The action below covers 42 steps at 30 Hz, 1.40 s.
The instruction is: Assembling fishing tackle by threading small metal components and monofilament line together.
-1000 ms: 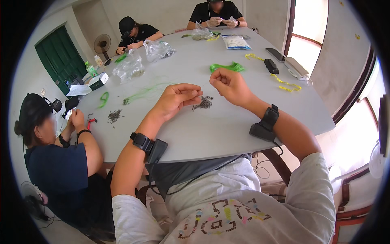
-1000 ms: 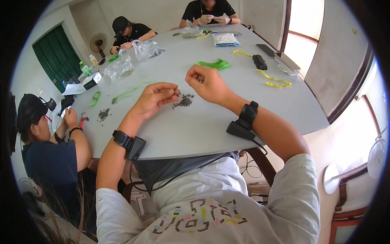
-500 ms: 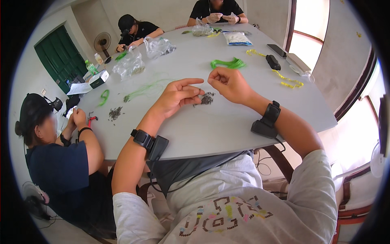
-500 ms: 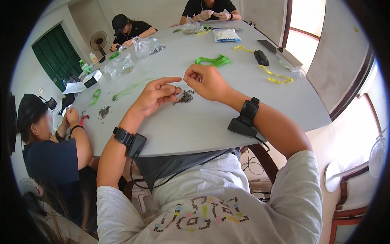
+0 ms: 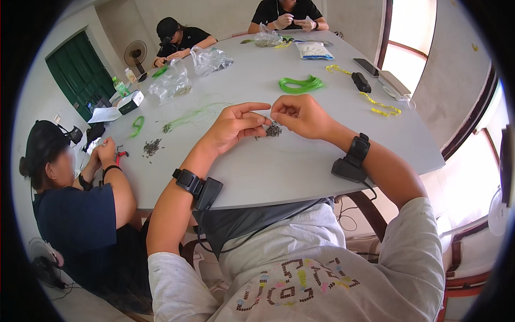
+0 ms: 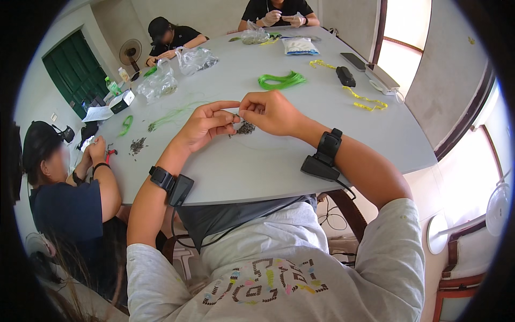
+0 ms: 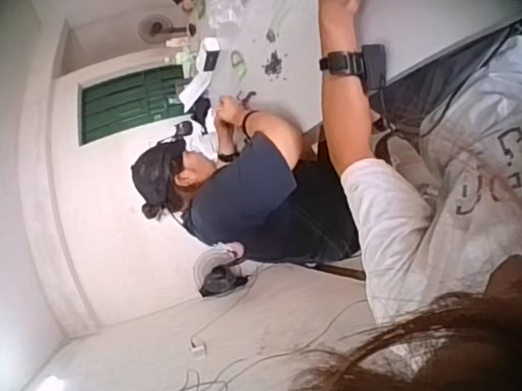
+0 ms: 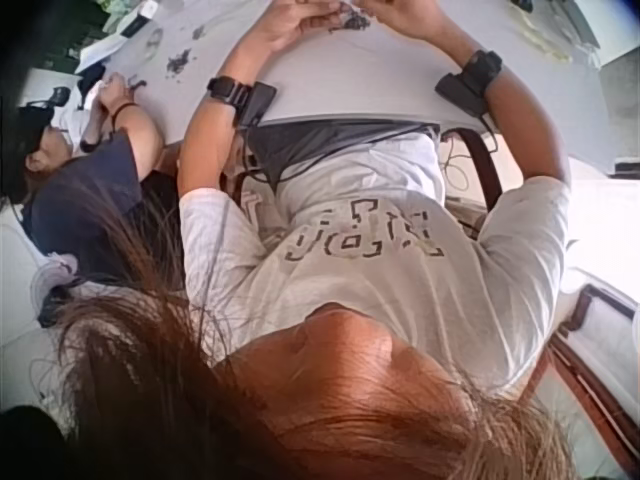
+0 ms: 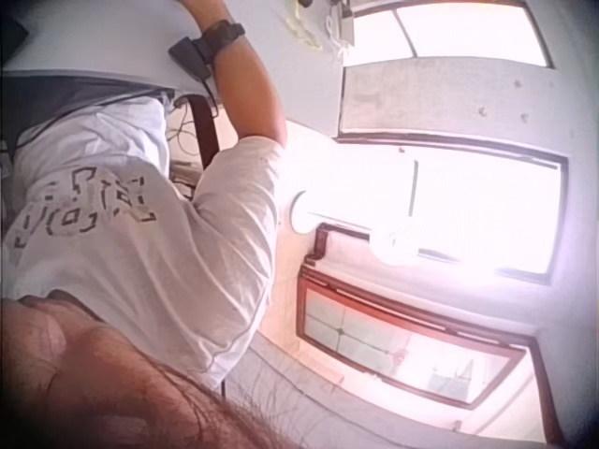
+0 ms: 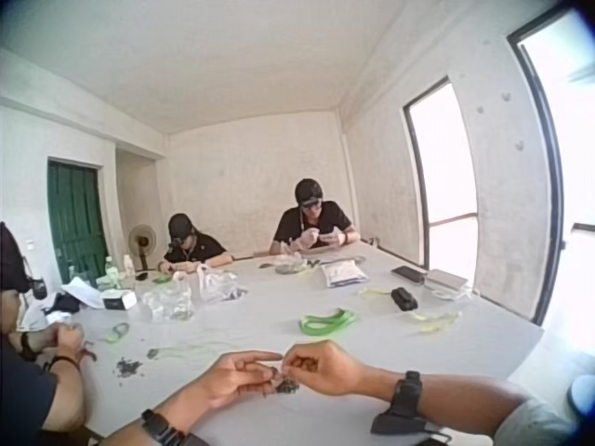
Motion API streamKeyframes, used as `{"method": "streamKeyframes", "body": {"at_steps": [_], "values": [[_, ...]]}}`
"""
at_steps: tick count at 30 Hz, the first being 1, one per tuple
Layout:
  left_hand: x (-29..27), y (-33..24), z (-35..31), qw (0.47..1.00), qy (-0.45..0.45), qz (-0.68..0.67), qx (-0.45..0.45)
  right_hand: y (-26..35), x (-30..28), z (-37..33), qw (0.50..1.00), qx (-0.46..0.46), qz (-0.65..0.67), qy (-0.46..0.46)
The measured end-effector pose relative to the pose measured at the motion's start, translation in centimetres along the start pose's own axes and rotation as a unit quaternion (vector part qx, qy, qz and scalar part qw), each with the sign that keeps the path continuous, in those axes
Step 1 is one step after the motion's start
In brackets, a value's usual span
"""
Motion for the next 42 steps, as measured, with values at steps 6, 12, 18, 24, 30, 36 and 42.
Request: {"method": "streamKeyframes", "body": {"at_steps": [6,12,18,24,30,36,42], "values": [[-0.1,0.2,0.1,1.0,0.01,0.011,0.002,-0.2,0.4,0.0,0.996,-0.084,-0.035,-0.023],[-0.2,0.3,0.0,1.0,0.016,0.012,-0.003,0.6,0.2,-0.4,0.99,-0.095,-0.093,-0.04],[0.2,0.0,-0.2,0.999,0.042,0.033,-0.009,0.9,0.4,-0.5,0.99,-0.109,-0.086,0.012],[0.5,-0.1,0.1,0.999,0.034,0.035,-0.004,0.6,0.9,-0.4,0.994,-0.09,-0.056,0.028],[0.0,-0.5,-0.1,0.999,0.023,0.024,0.004,0.7,0.9,-0.1,0.995,-0.005,0.096,0.013],[-0.5,-0.3,-0.2,0.999,0.015,-0.007,0.034,1.1,-0.3,0.0,0.993,0.009,0.116,-0.036],[-0.7,-0.4,-0.3,0.998,0.05,-0.039,0.01,1.4,-0.1,-0.5,0.995,0.044,0.09,-0.026]]}}
Point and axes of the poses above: each hand's wrist, its own z-axis towards the middle knuckle, its own x-axis out of the palm, y = z × x, the point moved 2 cm from there along z, towards the middle knuckle, and after that the axes turned 13 degrees about x, right-handed, at the moved point
